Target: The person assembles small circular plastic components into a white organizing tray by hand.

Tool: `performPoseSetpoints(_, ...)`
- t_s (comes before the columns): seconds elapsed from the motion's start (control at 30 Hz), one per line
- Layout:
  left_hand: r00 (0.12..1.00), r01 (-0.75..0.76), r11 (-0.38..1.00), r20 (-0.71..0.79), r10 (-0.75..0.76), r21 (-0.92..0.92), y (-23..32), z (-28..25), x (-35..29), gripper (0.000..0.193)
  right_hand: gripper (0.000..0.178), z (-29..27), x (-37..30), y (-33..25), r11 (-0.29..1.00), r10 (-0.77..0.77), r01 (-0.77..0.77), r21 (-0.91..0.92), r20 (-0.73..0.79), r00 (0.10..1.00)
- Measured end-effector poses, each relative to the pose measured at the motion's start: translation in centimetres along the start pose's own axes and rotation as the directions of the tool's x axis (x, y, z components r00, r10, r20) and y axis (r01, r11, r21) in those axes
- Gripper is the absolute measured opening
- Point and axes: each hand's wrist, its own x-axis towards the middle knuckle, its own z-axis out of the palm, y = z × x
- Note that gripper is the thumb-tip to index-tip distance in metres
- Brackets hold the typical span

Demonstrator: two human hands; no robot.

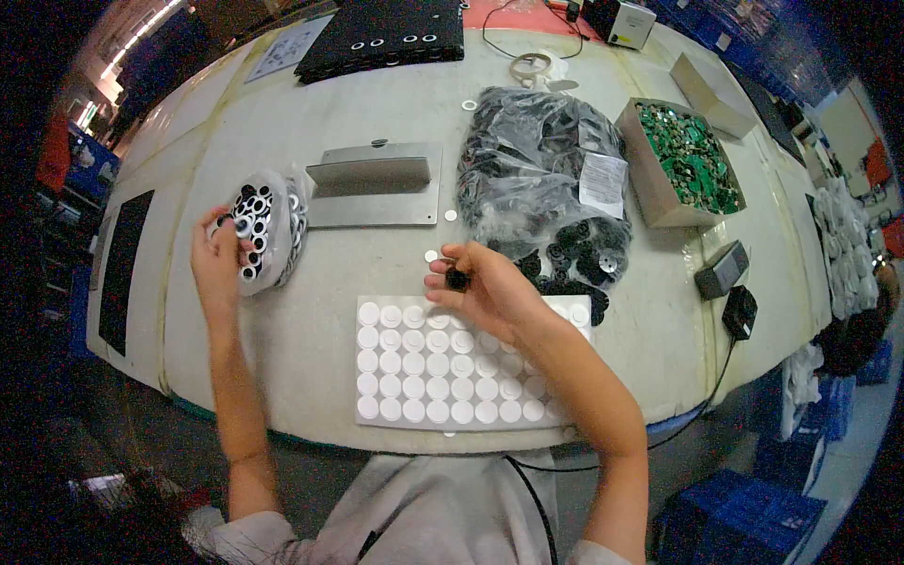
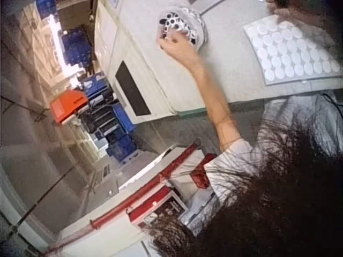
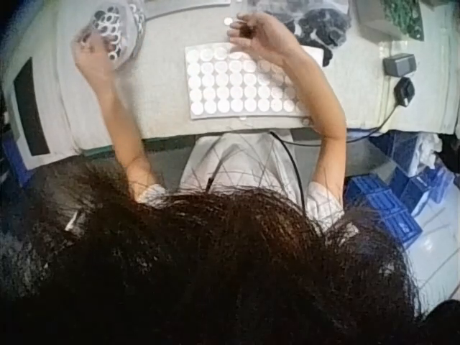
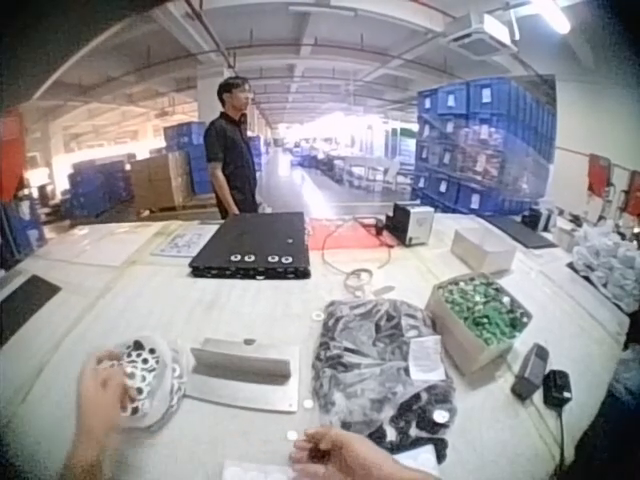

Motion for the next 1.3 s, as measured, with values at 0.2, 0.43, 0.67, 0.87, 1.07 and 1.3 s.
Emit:
performPoseSetpoints(0.2, 0.987, -0.159, 0.849, 0.082, 0.136, 0.504, -1.1, -0.4, 1.1, 0.022, 0.044, -0.2, 0.1, 0.0, 0.993, -0.100, 0.102, 0.057, -0.042, 0.994)
performPoseSetpoints(0.43, 0.706, -0.584, 0.769, 0.630, 0.323, 0.260, -1.1, 5.2, -8.9, 0.017, 0.030, 0.8, -0.5, 0.4, 0.984, 0.042, -0.048, 0.170, 0.036, 0.998)
performPoseSetpoints(0.67, 0.762, -0.616, 0.752, 0.421, 0.491, 0.237, -1.8, 5.3, -9.1, 0.015, 0.028, 1.1, -0.6, 1.1, 0.989, 0.045, -0.054, 0.141, 0.061, 0.997)
performPoseSetpoints(0.87, 0.737, -0.564, 0.800, 0.562, 0.376, 0.204, -1.2, 5.6, -10.0, 0.017, 0.029, 1.2, -0.6, 1.2, 0.990, 0.052, -0.061, 0.131, 0.073, 0.996)
performPoseSetpoints(1.07, 0.742, -0.535, 0.824, 0.571, 0.352, 0.187, -1.4, 5.7, -10.1, 0.016, 0.027, 1.5, -0.7, 1.4, 0.993, 0.067, -0.074, 0.087, 0.084, 0.994)
performPoseSetpoints(1.3, 0.741, -0.391, 0.904, 0.641, 0.199, 0.172, -1.4, 5.6, -9.3, 0.010, 0.026, 1.5, -0.6, 1.7, 0.994, 0.083, -0.088, 0.062, 0.084, 0.993)
